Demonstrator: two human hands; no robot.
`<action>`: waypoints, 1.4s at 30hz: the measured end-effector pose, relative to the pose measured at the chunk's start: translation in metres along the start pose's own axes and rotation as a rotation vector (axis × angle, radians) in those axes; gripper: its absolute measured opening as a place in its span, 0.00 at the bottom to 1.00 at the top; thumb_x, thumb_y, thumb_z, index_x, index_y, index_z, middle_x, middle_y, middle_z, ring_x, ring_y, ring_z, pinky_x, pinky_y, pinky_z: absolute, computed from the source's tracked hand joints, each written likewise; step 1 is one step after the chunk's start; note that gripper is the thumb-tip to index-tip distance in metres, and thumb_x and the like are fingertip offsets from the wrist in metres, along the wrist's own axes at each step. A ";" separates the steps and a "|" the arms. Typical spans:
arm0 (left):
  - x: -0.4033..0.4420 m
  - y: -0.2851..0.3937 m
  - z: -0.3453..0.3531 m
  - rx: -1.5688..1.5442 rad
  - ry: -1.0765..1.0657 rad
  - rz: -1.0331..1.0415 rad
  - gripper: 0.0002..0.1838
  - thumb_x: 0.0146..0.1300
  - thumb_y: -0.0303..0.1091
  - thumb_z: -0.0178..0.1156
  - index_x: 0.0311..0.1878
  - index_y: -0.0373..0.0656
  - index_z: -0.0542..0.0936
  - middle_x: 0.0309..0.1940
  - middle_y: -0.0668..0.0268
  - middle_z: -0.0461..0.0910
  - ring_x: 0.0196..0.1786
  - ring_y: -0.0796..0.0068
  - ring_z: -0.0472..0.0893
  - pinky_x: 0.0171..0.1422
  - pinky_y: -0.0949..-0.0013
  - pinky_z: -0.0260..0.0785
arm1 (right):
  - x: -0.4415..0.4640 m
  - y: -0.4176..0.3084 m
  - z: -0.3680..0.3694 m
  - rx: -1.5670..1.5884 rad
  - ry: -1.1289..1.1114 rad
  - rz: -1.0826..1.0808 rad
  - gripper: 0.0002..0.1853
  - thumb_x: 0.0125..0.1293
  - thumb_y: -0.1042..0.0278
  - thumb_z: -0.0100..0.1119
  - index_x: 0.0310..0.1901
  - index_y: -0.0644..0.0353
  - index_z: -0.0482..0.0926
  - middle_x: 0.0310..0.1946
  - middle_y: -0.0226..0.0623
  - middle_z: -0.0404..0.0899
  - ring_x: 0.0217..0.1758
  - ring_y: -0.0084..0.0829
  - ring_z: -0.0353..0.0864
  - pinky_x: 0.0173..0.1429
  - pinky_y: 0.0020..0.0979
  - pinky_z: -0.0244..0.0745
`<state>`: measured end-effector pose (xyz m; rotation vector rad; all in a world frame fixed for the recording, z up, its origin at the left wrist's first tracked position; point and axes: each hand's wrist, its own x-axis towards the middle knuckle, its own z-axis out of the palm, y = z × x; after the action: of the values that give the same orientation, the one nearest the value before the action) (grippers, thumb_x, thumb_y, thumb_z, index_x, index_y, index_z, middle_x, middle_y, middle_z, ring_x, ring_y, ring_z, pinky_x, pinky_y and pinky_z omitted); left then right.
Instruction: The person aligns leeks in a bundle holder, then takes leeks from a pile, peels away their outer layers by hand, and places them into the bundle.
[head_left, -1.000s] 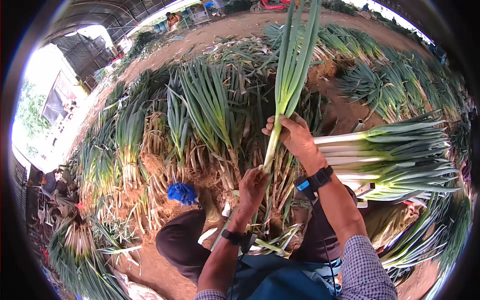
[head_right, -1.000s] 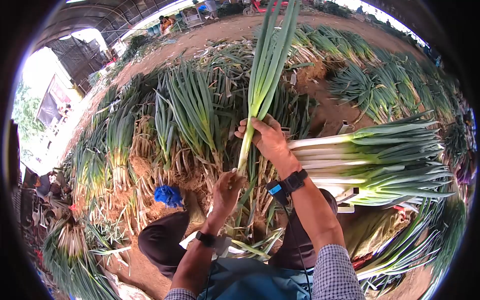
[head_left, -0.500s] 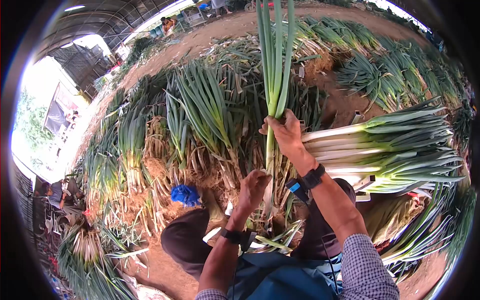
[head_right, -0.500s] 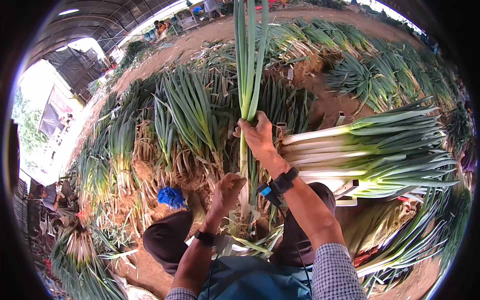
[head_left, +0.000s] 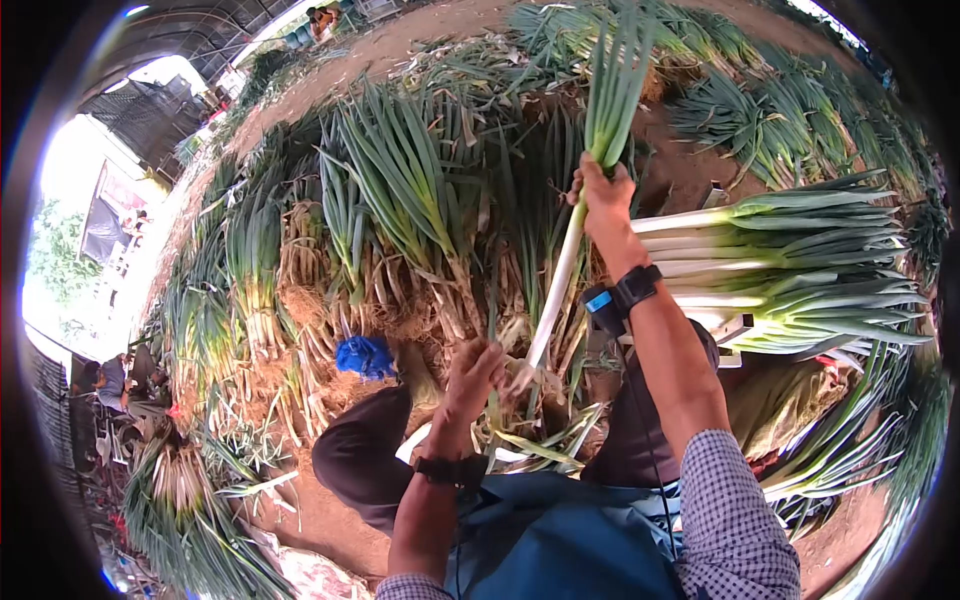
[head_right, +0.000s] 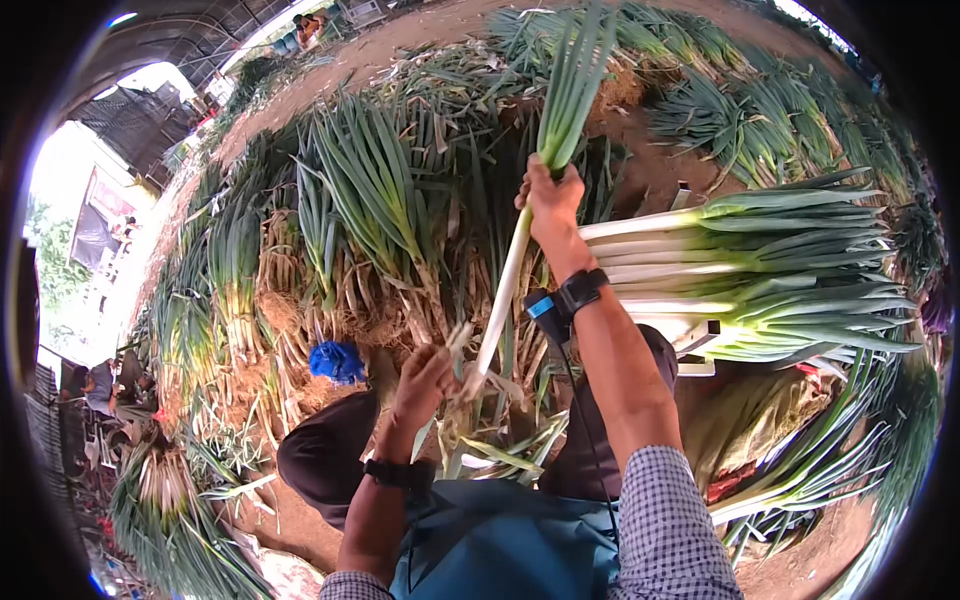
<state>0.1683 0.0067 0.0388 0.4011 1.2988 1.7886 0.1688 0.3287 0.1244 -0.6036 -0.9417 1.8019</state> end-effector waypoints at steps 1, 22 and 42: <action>-0.003 -0.013 -0.014 -0.062 0.043 -0.062 0.09 0.76 0.35 0.55 0.39 0.42 0.73 0.22 0.74 0.65 0.25 0.83 0.69 0.30 0.75 0.63 | 0.002 -0.001 -0.001 0.025 0.002 0.006 0.09 0.71 0.69 0.62 0.40 0.62 0.71 0.25 0.33 0.74 0.21 0.26 0.73 0.19 0.30 0.70; 0.032 0.036 0.042 0.410 -0.432 -0.110 0.14 0.72 0.39 0.63 0.52 0.40 0.77 0.38 0.69 0.83 0.40 0.81 0.81 0.40 0.74 0.73 | -0.029 -0.015 0.008 0.068 -0.291 0.258 0.14 0.74 0.57 0.60 0.38 0.58 0.72 0.22 0.33 0.72 0.19 0.25 0.69 0.24 0.36 0.78; -0.105 0.022 0.010 1.560 0.135 0.282 0.31 0.64 0.41 0.66 0.64 0.31 0.69 0.56 0.46 0.76 0.57 0.43 0.74 0.63 0.44 0.63 | 0.051 0.003 -0.025 0.061 -0.085 0.039 0.16 0.74 0.59 0.59 0.30 0.59 0.70 0.19 0.31 0.68 0.17 0.27 0.67 0.23 0.35 0.73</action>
<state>0.2249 -0.0720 0.0855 1.3202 2.6314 0.6081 0.1651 0.3831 0.1083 -0.5138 -0.9345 1.8964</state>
